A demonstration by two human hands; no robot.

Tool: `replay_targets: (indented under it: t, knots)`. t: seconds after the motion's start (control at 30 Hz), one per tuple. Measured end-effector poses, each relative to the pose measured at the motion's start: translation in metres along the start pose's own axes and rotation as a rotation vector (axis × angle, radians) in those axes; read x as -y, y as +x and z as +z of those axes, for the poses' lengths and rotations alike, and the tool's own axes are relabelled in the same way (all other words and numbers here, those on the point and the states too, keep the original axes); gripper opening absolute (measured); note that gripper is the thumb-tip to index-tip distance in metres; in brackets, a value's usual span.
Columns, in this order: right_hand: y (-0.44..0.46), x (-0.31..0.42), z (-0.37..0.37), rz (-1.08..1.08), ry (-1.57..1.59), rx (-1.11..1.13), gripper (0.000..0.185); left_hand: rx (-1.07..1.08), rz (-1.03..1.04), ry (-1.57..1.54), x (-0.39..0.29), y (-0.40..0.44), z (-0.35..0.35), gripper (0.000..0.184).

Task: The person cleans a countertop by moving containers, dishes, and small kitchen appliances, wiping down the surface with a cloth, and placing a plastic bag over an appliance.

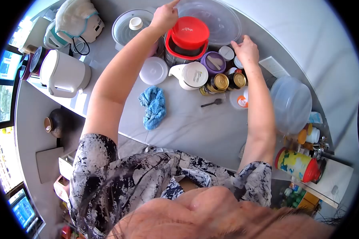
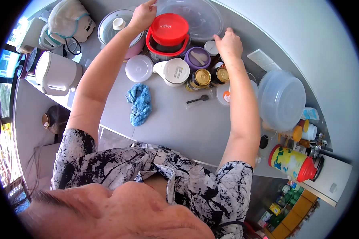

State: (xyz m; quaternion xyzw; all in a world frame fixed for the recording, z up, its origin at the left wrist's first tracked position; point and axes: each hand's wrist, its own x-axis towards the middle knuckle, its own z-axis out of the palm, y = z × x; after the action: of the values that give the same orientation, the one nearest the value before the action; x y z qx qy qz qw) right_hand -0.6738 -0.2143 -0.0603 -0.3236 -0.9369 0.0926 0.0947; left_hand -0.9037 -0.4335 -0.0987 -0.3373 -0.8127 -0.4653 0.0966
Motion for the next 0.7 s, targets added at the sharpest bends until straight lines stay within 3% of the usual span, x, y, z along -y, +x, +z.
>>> replay_targets:
  t: [0.03, 0.13, 0.2, 0.23, 0.27, 0.3, 0.33, 0.43, 0.47, 0.53, 0.57, 0.63, 0.7]
  knots:
    - [-0.009, 0.004, -0.014, -0.034, 0.068, -0.024, 0.054, 0.03, 0.007, -0.006, 0.0, -0.003, -0.001, 0.049]
    - [-0.061, 0.016, -0.059, -0.135, 0.392, -0.035, 0.045, 0.207, -0.37, -0.144, -0.035, -0.01, -0.028, 0.059]
    - [-0.114, 0.016, -0.086, -0.169, 0.696, 0.022, 0.04, 0.116, -0.227, -0.302, -0.042, -0.029, -0.044, 0.059]
    - [-0.142, 0.013, -0.098, -0.206, 0.756, 0.073, 0.034, -0.119, 0.146, -0.147, 0.003, -0.033, -0.029, 0.058]
    - [-0.172, 0.006, -0.107, -0.169, 0.827, 0.174, 0.034, 0.012, -0.073, -0.494, -0.024, -0.055, -0.054, 0.059]
    - [-0.2, -0.005, -0.11, -0.219, 0.778, 0.226, 0.033, 0.017, 0.007, -0.419, -0.072, -0.083, -0.079, 0.043]
    - [-0.228, -0.015, -0.105, -0.146, 0.824, 0.286, 0.032, 0.006, 0.013, -0.434, -0.083, -0.112, -0.089, 0.038]
    - [-0.299, -0.042, -0.031, 0.092, 0.897, 0.406, 0.032, 0.024, 0.029, -0.335, -0.06, -0.207, -0.1, 0.033]
    - [-0.317, -0.03, 0.001, 0.13, 0.884, 0.437, 0.033, 0.077, -0.059, -0.354, -0.051, -0.24, -0.097, 0.033]
    - [-0.328, 0.025, 0.051, 0.04, 1.044, 0.381, 0.04, 0.132, -0.267, -0.45, -0.042, -0.284, -0.091, 0.031]
    - [-0.324, 0.058, 0.066, 0.035, 0.981, 0.394, 0.047, 0.122, -0.384, -0.53, -0.045, -0.298, -0.088, 0.03]
    - [-0.313, 0.115, 0.119, -0.229, 0.814, 0.019, 0.058, 0.084, -0.416, -0.6, -0.055, -0.306, -0.084, 0.031]
    - [-0.306, 0.158, 0.139, -0.28, 0.474, 0.032, 0.066, 0.117, -0.342, -0.589, -0.077, -0.296, -0.087, 0.03]
